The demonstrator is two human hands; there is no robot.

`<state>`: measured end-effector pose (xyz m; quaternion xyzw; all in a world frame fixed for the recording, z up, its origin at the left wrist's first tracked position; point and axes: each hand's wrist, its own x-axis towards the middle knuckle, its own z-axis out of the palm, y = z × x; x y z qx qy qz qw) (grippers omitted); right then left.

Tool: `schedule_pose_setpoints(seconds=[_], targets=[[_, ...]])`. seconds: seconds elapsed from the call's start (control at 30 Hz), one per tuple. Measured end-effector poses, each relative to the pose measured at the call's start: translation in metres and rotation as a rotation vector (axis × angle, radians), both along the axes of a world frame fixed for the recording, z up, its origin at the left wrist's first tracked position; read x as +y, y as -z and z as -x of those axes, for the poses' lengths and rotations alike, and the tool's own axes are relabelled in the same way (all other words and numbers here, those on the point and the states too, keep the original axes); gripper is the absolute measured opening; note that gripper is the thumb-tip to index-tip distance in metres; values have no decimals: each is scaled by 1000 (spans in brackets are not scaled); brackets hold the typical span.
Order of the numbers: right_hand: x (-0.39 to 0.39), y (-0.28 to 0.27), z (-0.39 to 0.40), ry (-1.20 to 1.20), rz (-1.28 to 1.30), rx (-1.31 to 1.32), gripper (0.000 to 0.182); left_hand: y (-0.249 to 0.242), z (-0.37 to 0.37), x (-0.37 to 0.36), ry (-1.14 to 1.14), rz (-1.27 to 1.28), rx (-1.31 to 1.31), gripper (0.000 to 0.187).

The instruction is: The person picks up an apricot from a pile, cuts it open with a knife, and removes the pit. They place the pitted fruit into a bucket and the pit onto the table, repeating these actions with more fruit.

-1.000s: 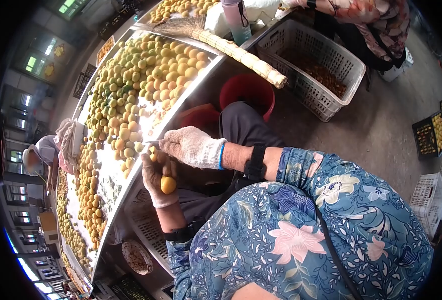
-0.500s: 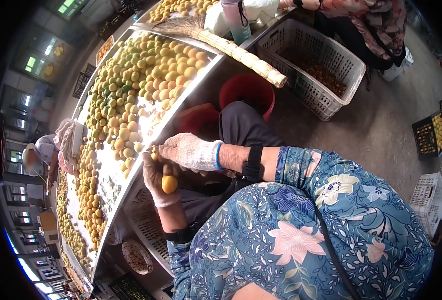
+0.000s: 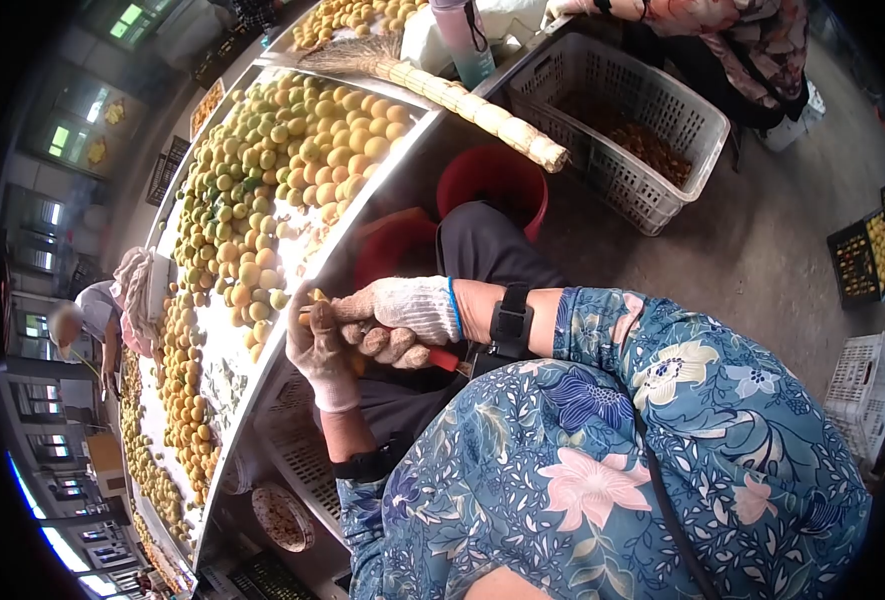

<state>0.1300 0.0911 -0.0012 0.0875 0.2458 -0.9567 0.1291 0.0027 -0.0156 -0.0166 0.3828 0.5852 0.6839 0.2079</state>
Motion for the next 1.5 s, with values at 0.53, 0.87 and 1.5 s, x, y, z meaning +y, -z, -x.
schedule_pose_setpoints(seconds=[0.53, 0.87, 1.5], targets=[[15, -4, 20, 311, -728, -288, 25, -9, 15, -10, -249, 7, -342, 32], [26, 47, 36, 582, -663, -386, 21, 23, 161, -152, -1062, 833, 444, 31], [46, -13, 15, 769, -89, -203, 13, 27, 132, -44, -223, 853, 577, 34]])
